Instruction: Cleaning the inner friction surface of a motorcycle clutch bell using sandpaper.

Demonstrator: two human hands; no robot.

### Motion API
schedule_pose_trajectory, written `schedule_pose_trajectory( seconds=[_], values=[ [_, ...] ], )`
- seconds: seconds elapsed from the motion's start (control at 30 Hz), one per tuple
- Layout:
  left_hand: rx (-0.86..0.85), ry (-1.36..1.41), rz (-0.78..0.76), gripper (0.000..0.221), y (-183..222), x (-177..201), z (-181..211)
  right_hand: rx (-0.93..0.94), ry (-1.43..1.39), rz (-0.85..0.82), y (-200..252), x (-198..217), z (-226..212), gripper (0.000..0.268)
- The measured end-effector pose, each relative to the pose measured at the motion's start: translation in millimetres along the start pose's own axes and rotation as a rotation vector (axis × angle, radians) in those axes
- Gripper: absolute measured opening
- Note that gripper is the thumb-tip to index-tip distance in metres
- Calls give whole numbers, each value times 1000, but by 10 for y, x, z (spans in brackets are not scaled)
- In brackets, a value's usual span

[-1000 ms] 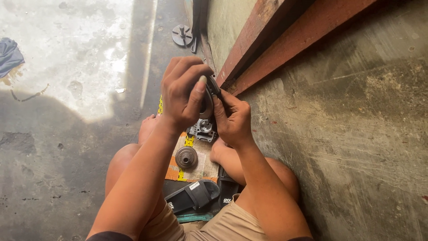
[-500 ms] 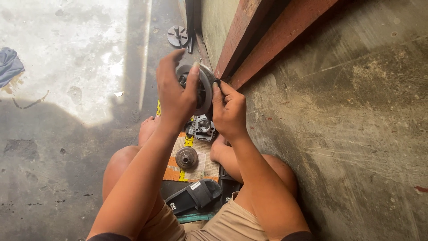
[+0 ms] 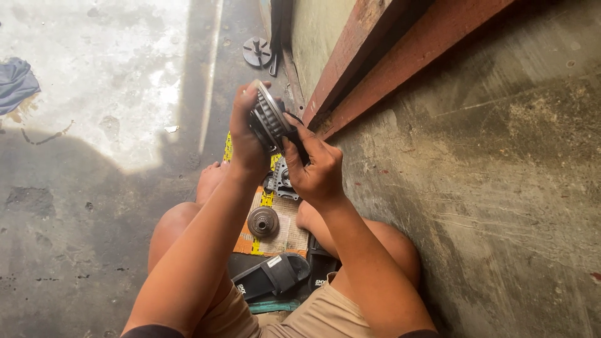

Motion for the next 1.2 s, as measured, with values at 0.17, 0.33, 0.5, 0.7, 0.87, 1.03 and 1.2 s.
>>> schedule_pose_trajectory(
  seconds=[0.17,0.33,0.5,0.7,0.87,1.03,1.2],
  values=[
    [-449,-472,25,48,73,-104,492,-45,-51,-2,65,66,114,26],
    [-486,-668,23,52,138,-226,701,-113,-126,3,77,102,188,25],
    [-764,-803,-151,54,286,-492,903,-217,-198,-46,37,121,217,23],
    [-932,-985,-271,53,413,-655,951,-280,-210,-89,12,151,200,25],
    [-948,-993,-315,50,471,-731,1004,-303,-216,-115,22,163,238,27],
    [-928,-1017,-350,49,464,-765,973,-315,-213,-134,9,171,260,26],
    [-929,-1057,-398,47,502,-829,863,-363,-259,-191,6,155,340,27]
  ],
)
Point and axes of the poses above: each hand's wrist, its own y-axis away from the middle knuckle, its own x-axis out of the back of the hand, z = x × y, the point moved 10 cm from there along -y, towards the middle knuckle, and after that the axes turned 7 degrees about -y, right-handed, at the moved point
